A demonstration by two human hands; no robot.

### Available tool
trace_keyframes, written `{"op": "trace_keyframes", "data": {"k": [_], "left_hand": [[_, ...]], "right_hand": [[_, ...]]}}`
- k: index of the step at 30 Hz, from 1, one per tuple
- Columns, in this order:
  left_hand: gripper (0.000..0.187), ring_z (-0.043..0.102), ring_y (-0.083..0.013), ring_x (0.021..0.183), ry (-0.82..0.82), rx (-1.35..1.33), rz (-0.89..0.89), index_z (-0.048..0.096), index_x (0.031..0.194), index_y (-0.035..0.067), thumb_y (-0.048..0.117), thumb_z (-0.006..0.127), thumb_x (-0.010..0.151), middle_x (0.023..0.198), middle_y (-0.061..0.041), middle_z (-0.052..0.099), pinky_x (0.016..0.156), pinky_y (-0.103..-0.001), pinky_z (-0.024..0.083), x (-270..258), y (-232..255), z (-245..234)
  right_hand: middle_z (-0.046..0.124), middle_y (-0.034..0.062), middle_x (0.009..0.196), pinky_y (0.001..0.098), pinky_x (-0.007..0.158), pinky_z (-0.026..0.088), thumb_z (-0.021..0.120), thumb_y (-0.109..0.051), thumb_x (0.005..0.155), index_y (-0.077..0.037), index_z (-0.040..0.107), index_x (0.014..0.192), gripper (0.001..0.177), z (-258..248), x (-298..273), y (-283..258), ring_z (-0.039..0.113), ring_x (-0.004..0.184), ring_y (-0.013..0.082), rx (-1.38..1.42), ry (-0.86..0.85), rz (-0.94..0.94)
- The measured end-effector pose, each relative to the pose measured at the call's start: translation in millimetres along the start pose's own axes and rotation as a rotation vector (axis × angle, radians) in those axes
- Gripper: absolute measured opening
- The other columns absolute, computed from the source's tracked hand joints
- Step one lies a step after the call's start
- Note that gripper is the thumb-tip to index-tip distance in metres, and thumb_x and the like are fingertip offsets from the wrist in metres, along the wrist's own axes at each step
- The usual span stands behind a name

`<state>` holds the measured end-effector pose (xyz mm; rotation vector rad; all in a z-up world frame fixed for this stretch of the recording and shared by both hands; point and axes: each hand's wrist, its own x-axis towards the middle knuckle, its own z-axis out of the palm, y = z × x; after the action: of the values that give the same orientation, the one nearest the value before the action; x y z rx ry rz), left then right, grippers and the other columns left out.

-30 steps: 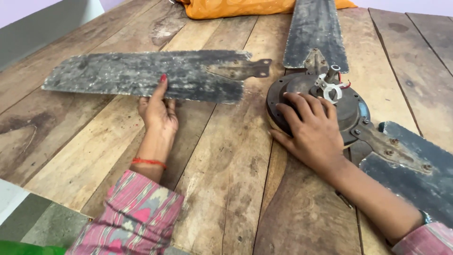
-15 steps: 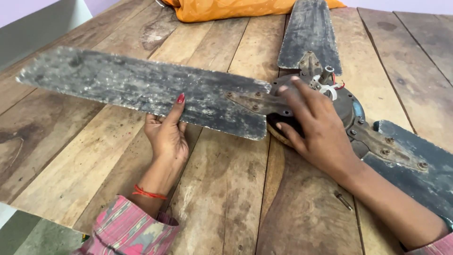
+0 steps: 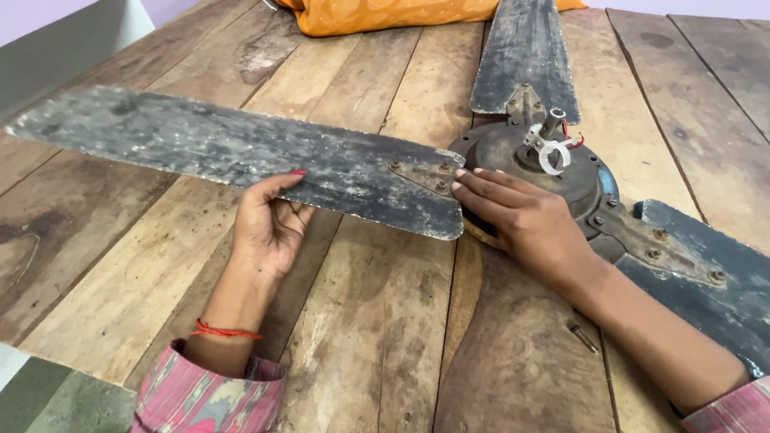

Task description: The person attaches three fan blades to a ceiling fan motor housing on a wooden table. They align each blade and secure it with screws using a screwdriver.

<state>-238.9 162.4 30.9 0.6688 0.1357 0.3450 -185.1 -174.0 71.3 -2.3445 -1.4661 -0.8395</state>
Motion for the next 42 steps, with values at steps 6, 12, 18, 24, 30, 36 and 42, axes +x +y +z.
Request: {"op": "trace_keyframes", "data": {"k": [6,12,18,24,30,36,42], "left_hand": [[0.025,0.077,-0.0228,0.089,0.171,0.076,0.055,0.068,0.109,-0.001,-0.001,0.073,0.085,0.104,-0.015,0.077,0.078,-0.035,0.065,-13,6,12],[0.031,0.078,-0.0286,0.087,0.249,0.137,0.194,0.065,0.111,-0.007,-0.013,0.074,0.083,0.104,-0.021,0.075,0.07,-0.038,0.066,-31,20,8],[0.032,0.078,-0.0241,0.088,0.296,0.2,0.192,0.065,0.111,0.0,-0.012,0.072,0.081,0.105,-0.017,0.075,0.068,-0.034,0.064,-38,20,-8],[0.031,0.075,-0.0199,0.092,0.33,0.257,0.117,0.067,0.119,-0.001,-0.005,0.075,0.09,0.111,-0.012,0.076,0.068,-0.027,0.06,-55,24,-53],[0.033,0.076,-0.023,0.098,0.315,0.214,0.248,0.063,0.118,-0.001,-0.011,0.072,0.088,0.111,-0.014,0.075,0.081,-0.034,0.067,-60,20,-52],[0.036,0.078,-0.0256,0.102,0.294,0.212,0.273,0.061,0.125,-0.004,-0.012,0.072,0.091,0.117,-0.017,0.074,0.085,-0.038,0.063,-68,22,-36],[0.035,0.077,-0.0244,0.1,0.293,0.241,0.269,0.06,0.124,-0.003,-0.012,0.071,0.091,0.116,-0.016,0.073,0.084,-0.037,0.066,-68,21,-33]], "right_hand": [[0.064,0.0055,0.142,0.0448,0.111,0.047,0.065,-0.016,0.089,-0.013,0.067,0.133,0.044,0,1,0,0.062,0.129,0.0249,-0.107,-0.013,-0.012],[0.067,0.0069,0.137,0.043,0.108,0.053,0.068,-0.011,0.094,-0.012,0.07,0.131,0.037,-12,-5,3,0.066,0.122,0.0258,-0.108,0.037,0.052],[0.071,0.0061,0.13,0.0379,0.092,0.059,0.069,-0.011,0.091,-0.009,0.072,0.122,0.031,-39,-27,-1,0.07,0.105,0.0226,-0.079,0.006,0.142],[0.073,0.0067,0.118,0.0406,0.08,0.058,0.071,-0.01,0.08,-0.009,0.074,0.114,0.034,-60,-63,-8,0.069,0.098,0.0262,-0.136,-0.14,0.171],[0.073,0.0021,0.109,0.0411,0.088,0.049,0.074,-0.018,0.077,-0.014,0.075,0.112,0.036,-70,-103,1,0.065,0.101,0.0213,-0.158,-0.348,0.152],[0.074,-0.0013,0.113,0.0583,0.111,0.022,0.064,-0.016,0.08,-0.019,0.075,0.11,0.032,-75,-130,1,0.057,0.124,0.0194,-0.338,-0.446,-0.066],[0.076,-0.0003,0.111,0.0621,0.108,0.013,0.063,-0.015,0.08,-0.022,0.075,0.122,0.045,-75,-133,2,0.051,0.131,0.0206,-0.356,-0.516,-0.091]]}}
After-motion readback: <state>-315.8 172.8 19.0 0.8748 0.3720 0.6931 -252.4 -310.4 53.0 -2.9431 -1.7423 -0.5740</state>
